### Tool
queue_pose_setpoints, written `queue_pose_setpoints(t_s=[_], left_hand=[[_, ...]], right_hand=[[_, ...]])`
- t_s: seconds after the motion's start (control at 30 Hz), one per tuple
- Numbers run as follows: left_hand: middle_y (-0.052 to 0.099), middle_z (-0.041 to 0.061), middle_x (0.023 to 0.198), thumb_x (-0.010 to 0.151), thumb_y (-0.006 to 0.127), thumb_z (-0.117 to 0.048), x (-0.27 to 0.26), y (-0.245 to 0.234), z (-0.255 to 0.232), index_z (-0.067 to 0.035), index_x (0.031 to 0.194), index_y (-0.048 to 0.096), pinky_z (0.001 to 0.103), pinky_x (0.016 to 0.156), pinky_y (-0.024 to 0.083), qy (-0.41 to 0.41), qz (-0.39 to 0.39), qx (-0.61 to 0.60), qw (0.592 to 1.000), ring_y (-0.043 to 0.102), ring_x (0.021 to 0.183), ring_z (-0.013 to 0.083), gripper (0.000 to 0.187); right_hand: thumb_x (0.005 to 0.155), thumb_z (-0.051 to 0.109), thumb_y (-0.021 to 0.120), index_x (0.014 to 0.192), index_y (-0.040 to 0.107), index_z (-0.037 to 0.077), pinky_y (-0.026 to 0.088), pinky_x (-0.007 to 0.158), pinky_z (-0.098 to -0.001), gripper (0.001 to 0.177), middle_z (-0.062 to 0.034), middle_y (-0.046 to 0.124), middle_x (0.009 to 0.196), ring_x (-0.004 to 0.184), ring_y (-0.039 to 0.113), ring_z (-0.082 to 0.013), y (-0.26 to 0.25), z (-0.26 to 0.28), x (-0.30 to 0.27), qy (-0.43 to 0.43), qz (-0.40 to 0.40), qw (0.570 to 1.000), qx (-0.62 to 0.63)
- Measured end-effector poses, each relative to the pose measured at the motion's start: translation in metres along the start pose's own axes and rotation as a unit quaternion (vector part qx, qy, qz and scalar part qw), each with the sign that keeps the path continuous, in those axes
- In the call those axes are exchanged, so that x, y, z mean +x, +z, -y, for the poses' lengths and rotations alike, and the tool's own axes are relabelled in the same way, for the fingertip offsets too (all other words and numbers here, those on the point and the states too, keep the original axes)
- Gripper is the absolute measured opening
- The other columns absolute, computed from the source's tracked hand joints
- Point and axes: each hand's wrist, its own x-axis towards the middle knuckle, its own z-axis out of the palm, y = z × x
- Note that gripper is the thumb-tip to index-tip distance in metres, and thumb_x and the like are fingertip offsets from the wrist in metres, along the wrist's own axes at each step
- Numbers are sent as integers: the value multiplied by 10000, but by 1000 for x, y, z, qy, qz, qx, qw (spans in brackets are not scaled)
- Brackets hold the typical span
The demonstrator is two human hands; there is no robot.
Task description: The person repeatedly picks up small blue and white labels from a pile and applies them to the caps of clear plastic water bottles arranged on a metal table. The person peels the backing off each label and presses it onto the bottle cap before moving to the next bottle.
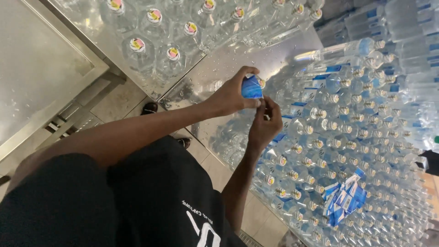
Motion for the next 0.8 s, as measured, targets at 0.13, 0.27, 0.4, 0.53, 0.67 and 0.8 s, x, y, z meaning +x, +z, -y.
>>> queue_pose_setpoints(t_s=[0.13, 0.27, 0.4, 0.53, 0.67, 0.8], left_hand=[[691, 205, 1324, 893, 958, -394, 13, -11, 26, -178, 1552, 375, 275, 695, 584, 24, 79, -84, 993, 712, 936, 195, 907], [716, 224, 1293, 1004, 818, -479, 13, -17, 30, -148, 1504, 418, 425, 890, 596, -3, 102, -143, 984, 721, 1105, 284, 721], [766, 207, 1229, 1126, 596, -306, 20, -19, 33, -190, 1432, 426, 441, 916, 623, -24, 99, -76, 992, 782, 1074, 288, 369], [763, 207, 1227, 1124, 523, -550, 22, -24, -5, -185, 1372, 452, 522, 930, 622, -30, 75, -97, 992, 793, 1088, 321, 447], [805, 113, 882, 1095, 341, -656, 33, -24, -15, -80, 1023, 760, 366, 848, 681, -46, 124, 30, 991, 816, 870, 215, 716], [768, 89, 812, 1087, 640, -450, 63, -22, 16, -123, 914, 745, 421, 756, 642, 44, 102, 127, 986, 795, 760, 241, 384]], right_hand=[[1082, 237, 748, 1160, 790, 41, 526, 452, -249, 215, -168, 750, 903, 714, 692, -138, 1, -5, 2, 48, 25, 994, 92], [1042, 53, 674, 1070, 796, 65, 507, 483, -269, 126, -151, 736, 862, 794, 665, -135, 13, -15, 8, 94, 3, 982, 165], [1072, 51, 649, 1167, 781, 29, 587, 860, -331, 164, -140, 773, 1064, 1042, 640, -128, 15, 18, 5, 124, 0, 960, 252], [1082, 17, 609, 1239, 735, -25, 576, 981, -386, 207, -211, 758, 1176, 1179, 656, -194, 15, 2, 13, 83, -40, 955, 283], [1079, -26, 647, 1202, 754, -32, 556, 1051, -422, 164, -245, 753, 1234, 1202, 727, -279, 14, -7, 17, -30, -86, 963, 254], [1062, 206, 797, 1189, 713, -88, 534, 1175, -499, 331, -320, 627, 1477, 1399, 630, -439, 26, -22, 17, -96, -38, 937, 335]])
